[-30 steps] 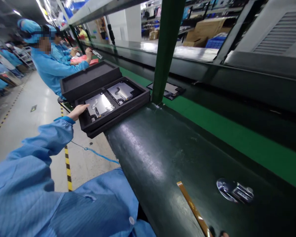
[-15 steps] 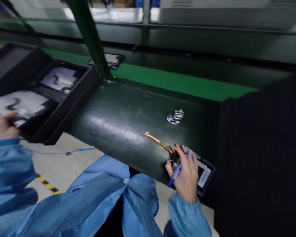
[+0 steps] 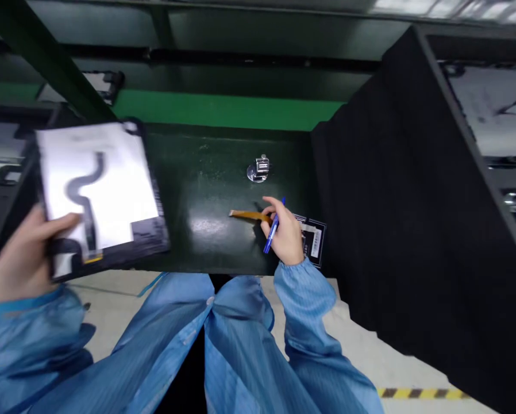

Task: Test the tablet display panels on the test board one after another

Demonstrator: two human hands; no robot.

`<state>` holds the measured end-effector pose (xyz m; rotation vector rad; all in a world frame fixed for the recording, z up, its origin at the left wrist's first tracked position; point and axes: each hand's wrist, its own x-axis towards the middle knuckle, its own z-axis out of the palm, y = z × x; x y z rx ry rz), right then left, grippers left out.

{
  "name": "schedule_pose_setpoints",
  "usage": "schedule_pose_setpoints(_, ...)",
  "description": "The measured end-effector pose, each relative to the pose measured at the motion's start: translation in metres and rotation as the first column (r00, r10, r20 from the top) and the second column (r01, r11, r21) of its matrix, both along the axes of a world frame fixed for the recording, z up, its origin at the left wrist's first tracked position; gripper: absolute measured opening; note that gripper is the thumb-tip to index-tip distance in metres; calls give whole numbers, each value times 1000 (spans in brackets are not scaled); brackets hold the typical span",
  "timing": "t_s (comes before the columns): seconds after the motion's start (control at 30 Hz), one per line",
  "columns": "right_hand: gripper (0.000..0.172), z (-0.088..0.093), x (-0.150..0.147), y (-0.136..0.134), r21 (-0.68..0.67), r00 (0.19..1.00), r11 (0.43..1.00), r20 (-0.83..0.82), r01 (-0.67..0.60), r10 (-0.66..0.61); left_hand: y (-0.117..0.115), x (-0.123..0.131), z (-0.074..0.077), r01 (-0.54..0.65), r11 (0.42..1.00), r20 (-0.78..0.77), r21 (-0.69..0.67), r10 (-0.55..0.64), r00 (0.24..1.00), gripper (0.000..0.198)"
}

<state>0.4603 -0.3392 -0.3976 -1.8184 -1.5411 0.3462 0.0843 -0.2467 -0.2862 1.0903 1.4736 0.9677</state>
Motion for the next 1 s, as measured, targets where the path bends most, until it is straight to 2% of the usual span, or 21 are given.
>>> schedule_pose_setpoints(0.07, 44, 0, -2, 2, 50, 986, 993, -138, 103, -96, 12, 29, -24, 47, 991, 162, -126, -26, 986, 48)
schedule_pose_setpoints(0.13, 41, 0, -5, 1, 98, 967, 977, -193, 188, -167, 24, 59, -47, 150, 973, 265, -174, -101, 959, 58)
schedule_pose_setpoints(0.2, 41, 1, -8, -2, 135, 960, 963, -189, 231, -204, 31, 82, -66, 236, 960, 306, -151, -182, 935, 62)
schedule_pose_setpoints(0.3, 41, 5, -16, -5, 160, 957, 952, -169, 261, -234, 34, 100, -84, 336, 938, 312, -81, -296, 903, 63)
schedule_pose_setpoints(0.4, 42, 12, -25, -7, 146, 959, 954, -145, 264, -243, 34, 100, -95, 402, 914, 157, 48, -405, 901, 64)
schedule_pose_setpoints(0.47, 42, 18, -32, -8, 136, 963, 960, -150, 246, -225, 35, 93, -104, 449, 880, -69, 154, -444, 893, 72)
schedule_pose_setpoints(0.53, 40, 26, -40, -12, 148, 961, 959, -170, 242, -217, 37, 84, -111, 526, 822, -282, 217, -463, 840, 81)
schedule_pose_setpoints(0.63, 26, 41, -57, -18, 178, 940, 940, -239, 290, -245, 44, 75, -111, 615, 730, -450, 297, -461, 765, 84)
schedule_pose_setpoints(0.67, 28, 46, -64, -20, 184, 927, 935, -284, 304, -246, 48, 75, -107, 631, 700, -480, 334, -449, 753, 81)
schedule_pose_setpoints(0.73, 37, 55, -81, -20, 205, 892, 929, -402, 309, -208, 61, 82, -96, 666, 645, -531, 374, -440, 724, 71)
schedule_pose_setpoints(0.8, 32, 58, -100, -13, 192, 851, 950, -512, 247, -118, 77, 96, -86, 731, 593, -575, 338, -484, 659, 54)
schedule_pose_setpoints(0.87, 21, 53, -119, -1, 135, 818, 982, -575, 129, -28, 93, 115, -82, 781, 558, -597, 280, -536, 597, 39)
schedule_pose_setpoints(0.9, 21, 48, -128, 6, 98, 802, 992, -597, 75, -2, 98, 123, -83, 785, 558, -599, 269, -542, 590, 37)
schedule_pose_setpoints(1.0, 35, 27, -149, 27, 29, 786, 1000, -618, 12, 9, 104, 140, -91, 780, 562, -621, 275, -515, 591, 40)
